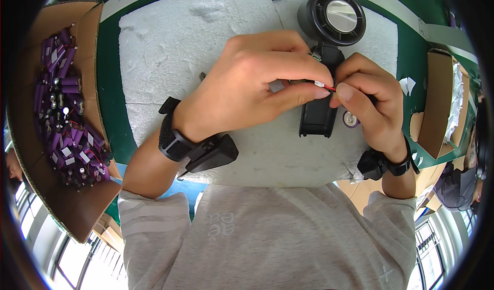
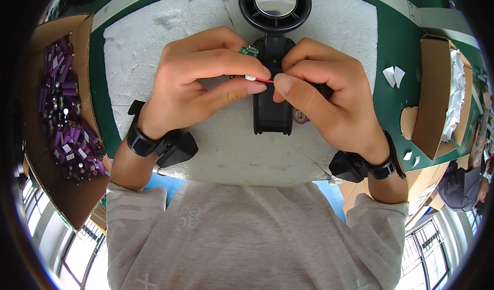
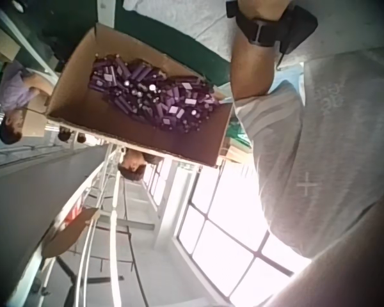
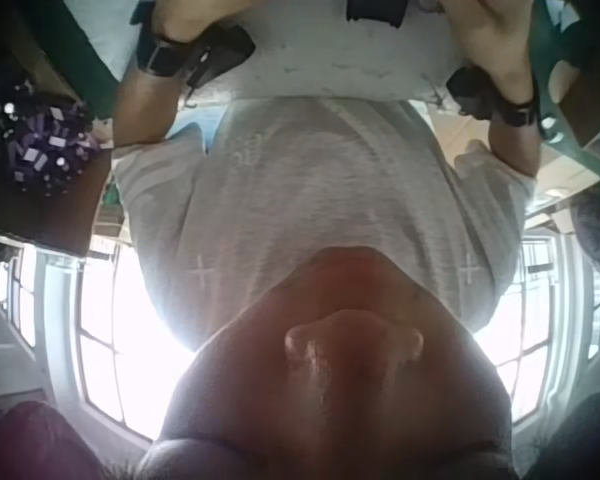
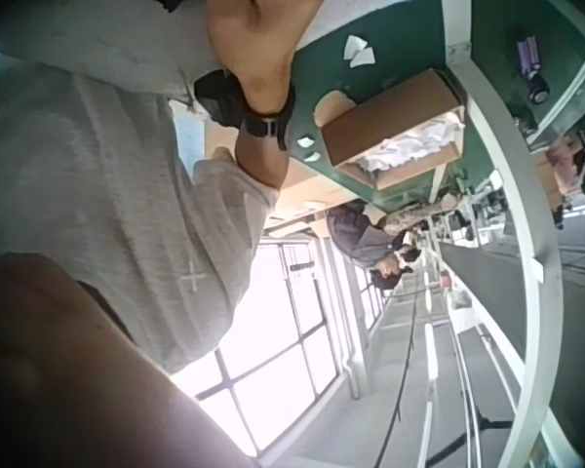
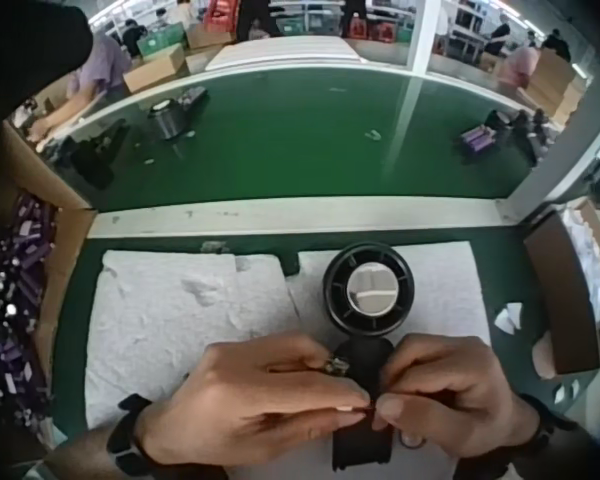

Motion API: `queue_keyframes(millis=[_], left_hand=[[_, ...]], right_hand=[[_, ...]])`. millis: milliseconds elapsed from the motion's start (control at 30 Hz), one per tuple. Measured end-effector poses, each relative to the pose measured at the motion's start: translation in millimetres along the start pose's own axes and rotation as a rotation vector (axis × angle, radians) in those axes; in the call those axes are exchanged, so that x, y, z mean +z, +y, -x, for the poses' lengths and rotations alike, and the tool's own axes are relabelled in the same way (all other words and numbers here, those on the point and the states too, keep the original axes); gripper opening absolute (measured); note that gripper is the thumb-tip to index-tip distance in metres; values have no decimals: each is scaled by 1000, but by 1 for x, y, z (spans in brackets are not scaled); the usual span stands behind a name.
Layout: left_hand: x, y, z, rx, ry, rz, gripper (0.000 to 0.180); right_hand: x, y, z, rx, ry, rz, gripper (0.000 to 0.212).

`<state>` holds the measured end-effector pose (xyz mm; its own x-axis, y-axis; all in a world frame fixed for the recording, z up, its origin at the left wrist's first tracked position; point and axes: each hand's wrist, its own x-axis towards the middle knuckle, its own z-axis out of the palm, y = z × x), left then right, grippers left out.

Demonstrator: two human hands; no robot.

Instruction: The person assembles handheld fans by connecting battery packs to circuit boards, inserting the batteries into the fan housings, and placing the assembled fans onto the conveyor belt.

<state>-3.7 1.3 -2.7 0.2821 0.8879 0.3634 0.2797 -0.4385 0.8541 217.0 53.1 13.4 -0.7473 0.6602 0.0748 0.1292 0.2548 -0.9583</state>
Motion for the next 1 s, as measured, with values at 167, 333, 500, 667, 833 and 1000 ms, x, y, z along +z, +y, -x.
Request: queue_keyframes(millis=[167,333,500,667,833,1000], left_hand=[[0,3,1,-28,-8,-16,23],[-1,1,0,-22,-11,-17,20],[1,2,1,-45,-13,16,18],[3,1,2,-40,0,-8,17],[2,2,3,-61,-12,-8,16],[2,2,1,-57,9,21,15]], right_hand=[[2,-3,3,-12,11,14,11],[5,-6,-1,-156,80,212,6],[13,-5,1,-265,227,365,14],[13,-4,4,-224,270,409,16],[17,-7,4,-197,266,419,15],[17,-5,3,-268,233,486,15]])
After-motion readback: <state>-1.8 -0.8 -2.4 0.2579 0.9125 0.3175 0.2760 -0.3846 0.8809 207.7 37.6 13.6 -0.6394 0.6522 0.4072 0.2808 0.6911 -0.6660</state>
